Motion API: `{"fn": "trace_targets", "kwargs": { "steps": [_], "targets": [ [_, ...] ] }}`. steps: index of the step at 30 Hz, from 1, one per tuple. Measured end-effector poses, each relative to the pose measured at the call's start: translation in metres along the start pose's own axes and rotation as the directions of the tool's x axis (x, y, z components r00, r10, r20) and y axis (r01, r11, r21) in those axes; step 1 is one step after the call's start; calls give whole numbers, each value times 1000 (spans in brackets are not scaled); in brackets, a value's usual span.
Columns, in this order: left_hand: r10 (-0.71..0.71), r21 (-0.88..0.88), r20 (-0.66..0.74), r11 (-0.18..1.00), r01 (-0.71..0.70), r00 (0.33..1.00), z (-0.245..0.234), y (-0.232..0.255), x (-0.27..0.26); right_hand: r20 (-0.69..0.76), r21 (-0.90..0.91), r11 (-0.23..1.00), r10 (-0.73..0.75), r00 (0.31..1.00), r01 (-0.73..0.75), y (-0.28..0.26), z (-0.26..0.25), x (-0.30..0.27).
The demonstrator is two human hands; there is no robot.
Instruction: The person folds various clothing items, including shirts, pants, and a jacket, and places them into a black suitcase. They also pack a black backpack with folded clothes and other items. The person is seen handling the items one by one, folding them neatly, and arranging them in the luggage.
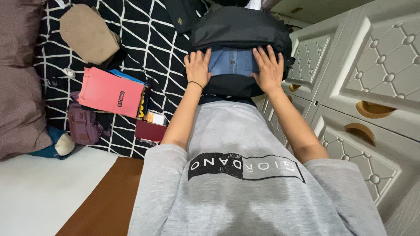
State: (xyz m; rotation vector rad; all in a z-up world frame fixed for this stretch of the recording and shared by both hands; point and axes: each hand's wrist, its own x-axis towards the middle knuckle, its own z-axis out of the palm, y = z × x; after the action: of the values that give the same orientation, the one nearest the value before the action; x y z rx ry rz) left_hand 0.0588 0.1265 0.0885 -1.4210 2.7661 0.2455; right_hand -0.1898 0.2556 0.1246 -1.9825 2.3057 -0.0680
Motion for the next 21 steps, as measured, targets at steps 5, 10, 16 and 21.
{"fn": "trace_targets", "kwargs": {
  "steps": [5, 10, 16, 21],
  "targets": [
    [-23, 49, -6, 999, 23, 1000, 7, 7, 9, 197, -110, 992, 78, 977, -57, -6, 1, 19],
    [-40, 55, 41, 998, 38, 998, 9, 10, 13, 208, -119, 992, 59, 976, -35, -2, 7, 19],
    [32, -37, -87, 999, -35, 996, 2, 9, -8, -37, -51, 986, -158, 987, 156, 17, 22, -7],
    [139, -228, -256, 953, -200, 957, 1, 31, -26, -306, 93, 970, -187, 933, 225, 10, 24, -13]
  ]
}}
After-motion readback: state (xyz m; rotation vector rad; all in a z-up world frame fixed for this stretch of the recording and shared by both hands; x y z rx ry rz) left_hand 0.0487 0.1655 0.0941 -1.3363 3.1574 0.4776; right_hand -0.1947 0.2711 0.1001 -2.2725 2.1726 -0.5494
